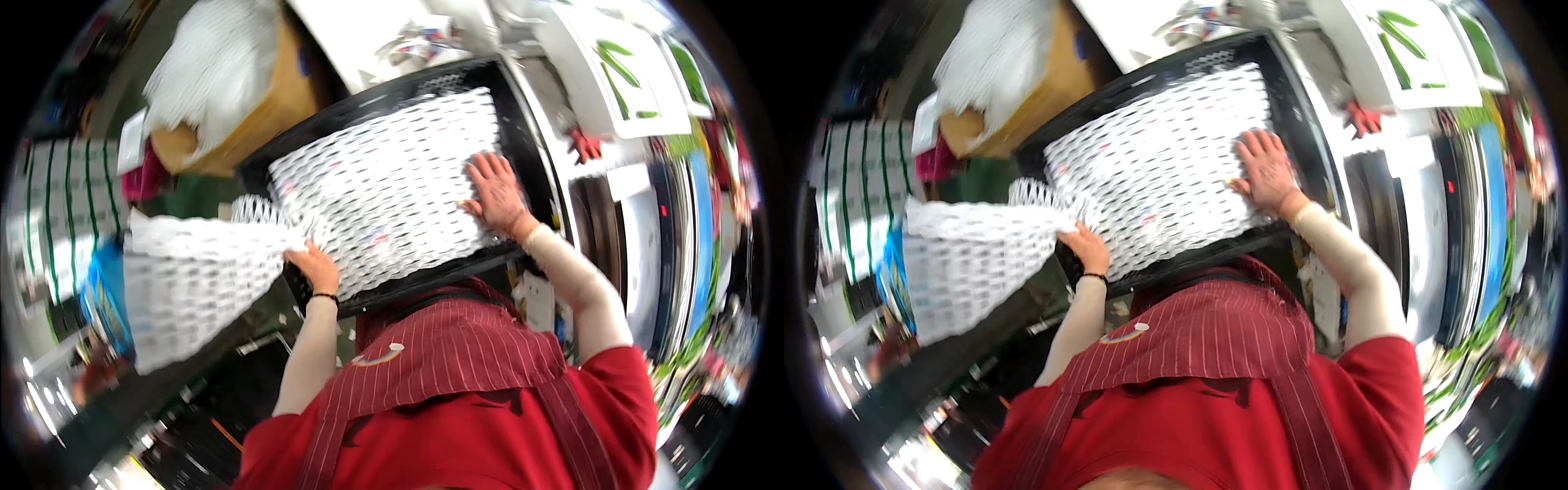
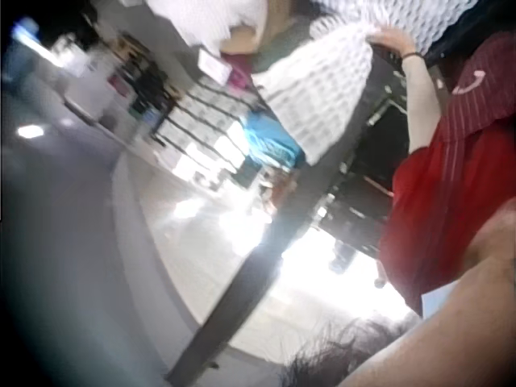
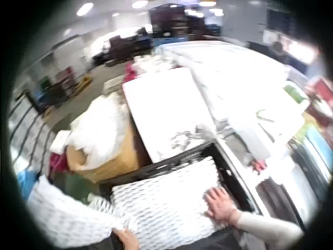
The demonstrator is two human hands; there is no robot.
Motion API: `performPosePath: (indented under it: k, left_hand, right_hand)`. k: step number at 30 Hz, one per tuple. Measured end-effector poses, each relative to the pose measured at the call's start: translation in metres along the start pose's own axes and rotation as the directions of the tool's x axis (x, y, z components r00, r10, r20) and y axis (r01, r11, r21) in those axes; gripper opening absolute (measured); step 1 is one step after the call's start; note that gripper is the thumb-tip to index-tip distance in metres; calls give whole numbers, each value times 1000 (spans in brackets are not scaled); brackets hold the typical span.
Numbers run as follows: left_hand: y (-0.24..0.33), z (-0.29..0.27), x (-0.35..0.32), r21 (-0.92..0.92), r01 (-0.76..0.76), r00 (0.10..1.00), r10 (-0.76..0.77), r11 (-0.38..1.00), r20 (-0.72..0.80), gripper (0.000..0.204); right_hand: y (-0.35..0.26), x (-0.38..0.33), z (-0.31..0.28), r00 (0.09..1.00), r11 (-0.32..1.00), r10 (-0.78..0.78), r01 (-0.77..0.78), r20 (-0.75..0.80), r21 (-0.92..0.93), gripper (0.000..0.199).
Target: The person places cucumbers onto a vacuum sealer, seals them in plastic bags, and then places the packaged cucumbers into a black crate. The person repeats this process multiple times, handling the cucumbers and the packaging materials by hand.
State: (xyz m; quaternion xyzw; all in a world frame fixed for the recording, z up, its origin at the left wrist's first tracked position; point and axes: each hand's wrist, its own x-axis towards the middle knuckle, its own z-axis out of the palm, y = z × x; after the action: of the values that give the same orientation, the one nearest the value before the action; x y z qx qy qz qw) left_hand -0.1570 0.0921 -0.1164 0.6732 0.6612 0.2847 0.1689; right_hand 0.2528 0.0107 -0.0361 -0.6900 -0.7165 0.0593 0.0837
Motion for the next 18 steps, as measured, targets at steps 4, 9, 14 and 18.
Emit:
performPosePath:
  k: [4,9,14,18]
  left_hand:
    - [-2,2,3,-47,-104,988,98,993,-120,41]
    - [64,-48,29,-54,-283,934,262,958,-243,32]
    - [159,-84,111,-243,-489,861,419,838,-289,17]
    - [145,-77,269,498,-713,633,758,493,156,19]
  right_hand:
    - [11,-7,2,1000,1000,-3,3,15,11,71]
    - [-17,-17,-36,983,971,121,-89,-139,220,75]
    - [-71,-27,-48,965,842,72,76,-252,534,73]
    - [-109,-42,-68,999,783,2,24,-40,622,69]
